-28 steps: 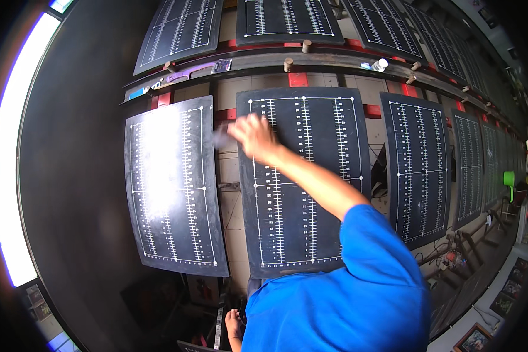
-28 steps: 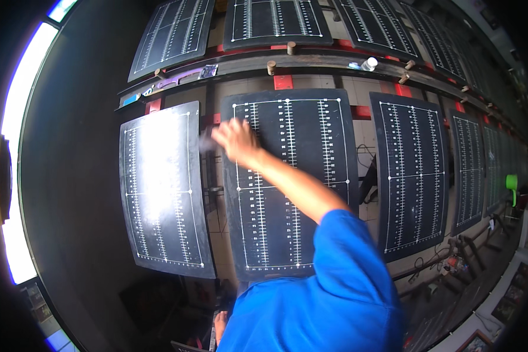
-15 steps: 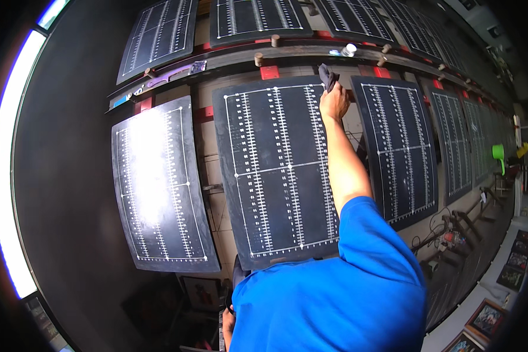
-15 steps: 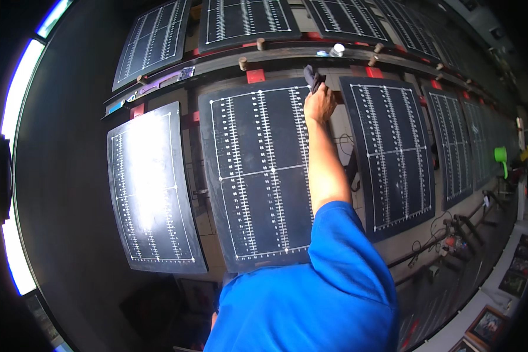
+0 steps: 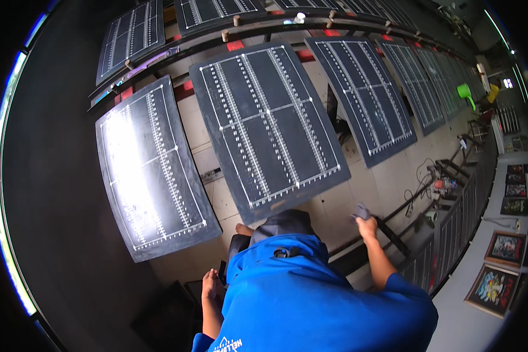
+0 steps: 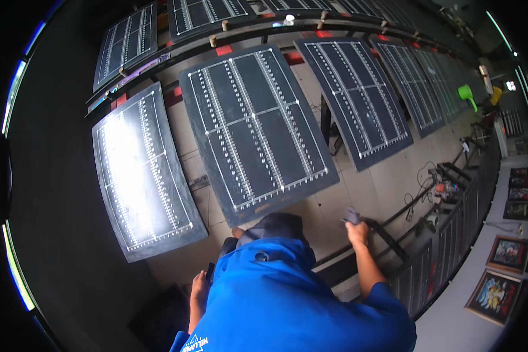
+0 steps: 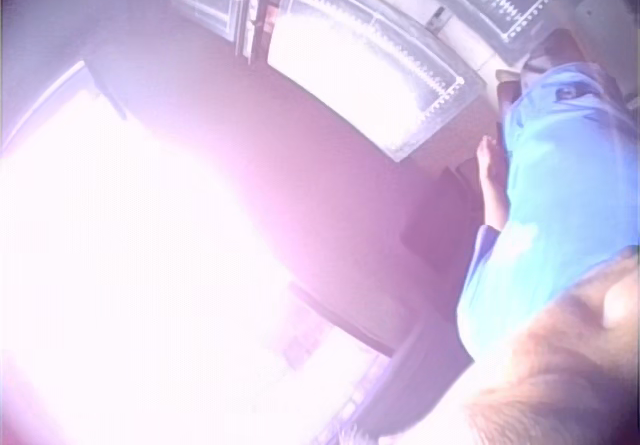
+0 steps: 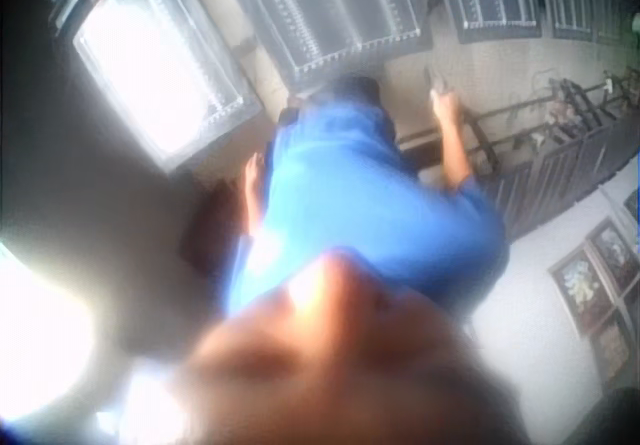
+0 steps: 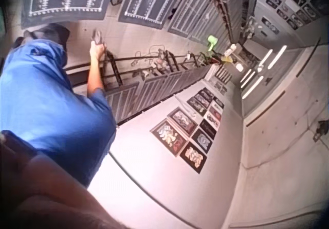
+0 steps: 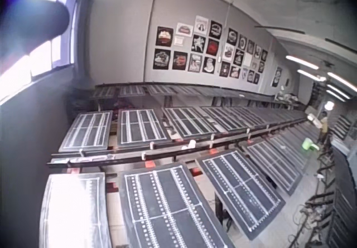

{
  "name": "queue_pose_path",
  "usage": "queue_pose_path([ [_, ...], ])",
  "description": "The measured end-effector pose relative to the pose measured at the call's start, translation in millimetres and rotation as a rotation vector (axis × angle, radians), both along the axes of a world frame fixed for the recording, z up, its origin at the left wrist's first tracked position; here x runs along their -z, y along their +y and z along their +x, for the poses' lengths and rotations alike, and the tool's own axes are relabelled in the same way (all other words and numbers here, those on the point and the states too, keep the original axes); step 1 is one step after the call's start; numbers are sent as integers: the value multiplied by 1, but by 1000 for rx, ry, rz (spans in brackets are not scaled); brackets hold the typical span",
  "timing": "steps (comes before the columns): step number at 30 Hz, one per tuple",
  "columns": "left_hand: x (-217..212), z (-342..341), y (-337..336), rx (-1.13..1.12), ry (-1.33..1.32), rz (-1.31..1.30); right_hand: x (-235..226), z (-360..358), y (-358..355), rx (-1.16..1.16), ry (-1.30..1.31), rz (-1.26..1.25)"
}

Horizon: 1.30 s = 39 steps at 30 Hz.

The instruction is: The person wipes the surface of several large, dark, grid-marked screens using a cloth. They dip the cloth into a green bucket of water to wet it and then wipe the screens in broad strokes. The person moves between different tables to clean multiple screens.

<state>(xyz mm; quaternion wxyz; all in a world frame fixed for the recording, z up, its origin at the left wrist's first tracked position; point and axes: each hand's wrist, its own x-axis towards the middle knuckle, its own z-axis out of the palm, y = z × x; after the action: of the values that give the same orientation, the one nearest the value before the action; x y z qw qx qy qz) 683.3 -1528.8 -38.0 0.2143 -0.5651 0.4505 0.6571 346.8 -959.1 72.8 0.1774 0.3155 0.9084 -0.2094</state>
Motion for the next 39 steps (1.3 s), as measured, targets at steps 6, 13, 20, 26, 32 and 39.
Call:
queue_pose_path([
  [6,33,67,-24,77,-9,-133,7,-52,-8,-55,617,-64],
  [13,-24,76,-56,24,76,-229,-4,-49,-309,-554,888,-158],
  [20,-24,145,-32,-125,58,-192,-47,37,-344,-1043,647,-831],
  [26,-48,152,6,-75,-47,-241,-26,-152,-192,-142,898,102],
  [32,-40,119,-12,-86,-23,-219,-26,-15,-367,-1007,987,-235],
  [39,-30,100,-8,-269,4,-139,-66,-90,-286,-1153,820,-662],
])
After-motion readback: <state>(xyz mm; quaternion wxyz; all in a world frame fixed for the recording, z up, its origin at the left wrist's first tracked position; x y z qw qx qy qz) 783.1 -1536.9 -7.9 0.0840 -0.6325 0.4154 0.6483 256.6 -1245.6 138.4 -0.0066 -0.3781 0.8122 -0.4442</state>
